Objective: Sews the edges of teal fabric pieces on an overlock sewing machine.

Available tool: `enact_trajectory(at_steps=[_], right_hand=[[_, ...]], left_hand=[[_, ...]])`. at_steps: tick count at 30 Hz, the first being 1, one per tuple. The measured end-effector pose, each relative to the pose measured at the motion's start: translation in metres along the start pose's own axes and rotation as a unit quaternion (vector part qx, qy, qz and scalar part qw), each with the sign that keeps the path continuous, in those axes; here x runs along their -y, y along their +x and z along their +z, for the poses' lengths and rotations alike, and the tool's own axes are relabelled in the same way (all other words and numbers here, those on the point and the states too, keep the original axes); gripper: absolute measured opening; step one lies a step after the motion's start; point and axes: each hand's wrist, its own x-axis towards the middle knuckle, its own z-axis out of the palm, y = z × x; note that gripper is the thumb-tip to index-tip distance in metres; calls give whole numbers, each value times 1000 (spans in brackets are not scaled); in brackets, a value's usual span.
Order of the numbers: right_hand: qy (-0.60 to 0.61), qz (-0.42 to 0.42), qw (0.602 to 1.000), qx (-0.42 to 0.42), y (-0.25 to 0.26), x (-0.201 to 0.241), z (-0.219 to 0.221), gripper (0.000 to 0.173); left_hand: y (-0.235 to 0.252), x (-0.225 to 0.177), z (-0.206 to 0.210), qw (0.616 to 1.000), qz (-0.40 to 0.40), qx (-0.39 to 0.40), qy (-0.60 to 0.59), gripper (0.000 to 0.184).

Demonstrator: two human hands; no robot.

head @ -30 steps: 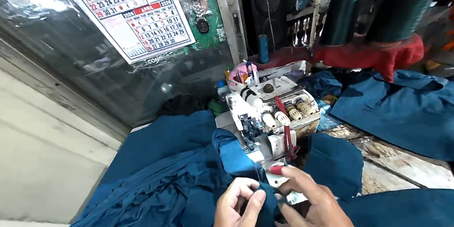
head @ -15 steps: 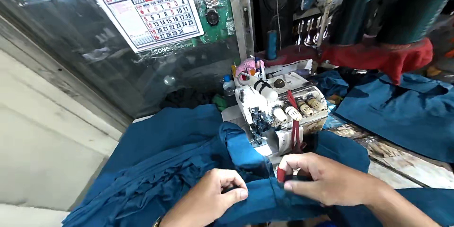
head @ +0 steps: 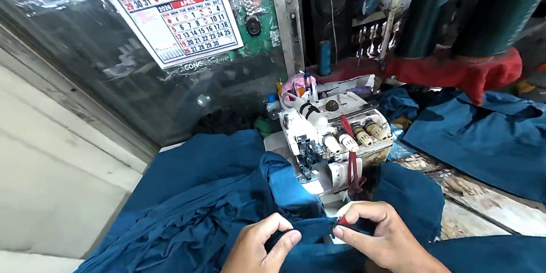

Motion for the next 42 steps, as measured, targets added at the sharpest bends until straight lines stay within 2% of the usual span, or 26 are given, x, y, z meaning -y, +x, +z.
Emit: enact_trajectory(at_steps=[6, 9, 11, 12, 15, 17, 19, 21, 22, 23, 25, 27, 29, 33, 37, 42], right_hand=[[-6, 10, 1000, -29, 3, -3, 5, 15], [-28, 36, 998, -49, 4, 2, 4, 24], [-37, 49, 997, -47, 7, 9, 3, 22], [-42, 58, 997, -36, 9, 14, 2, 20], [-75, 144, 986, 33, 8, 34, -1, 37], [-86, 214, 970, 74, 4, 34, -3, 26], [-109, 242, 963, 55, -4, 22, 2, 14], [-156, 221, 962, -25, -16, 18, 13, 13], [-171, 201, 962, -65, -19, 21, 18, 13], [-176, 183, 963, -91, -20, 26, 24, 13], [-170, 161, 967, -98, -15, 23, 36, 15], [-170, 144, 970, -98, -7, 4, 47, 16], [-194, 132, 966, -111, -3, -4, 51, 15], [-226, 141, 957, -111, -7, 6, 47, 15], [-205, 140, 963, -108, -5, 11, 44, 13], [-221, 160, 955, -115, -1, -2, 46, 18]], left_hand=[[0, -10, 3, 996, -24, -73, 35, 14], [-1, -9, 1, 991, -64, -66, 100, 29], [-2, -2, -5, 989, -56, -52, 129, 26], [-2, -3, -10, 989, -43, -44, 132, 24], [-2, -14, -23, 995, -3, -33, 90, 18], [1, -14, -19, 998, 4, -40, 49, 17], [5, 4, -8, 998, -16, -2, 55, 19], [7, 19, -13, 992, -27, 96, 83, 21], [10, 16, -21, 989, -18, 115, 86, 20], [14, 8, -31, 991, -4, 102, 85, 19], [29, -4, -42, 994, 34, 14, 107, 18], [56, 4, -35, 983, 82, -79, 147, 17], [75, 22, -25, 973, 111, -115, 169, 18], [84, 36, -10, 957, 127, -139, 220, 23], [88, 20, -15, 944, 106, -115, 291, 29], [97, 30, -17, 922, 147, -99, 345, 29]])
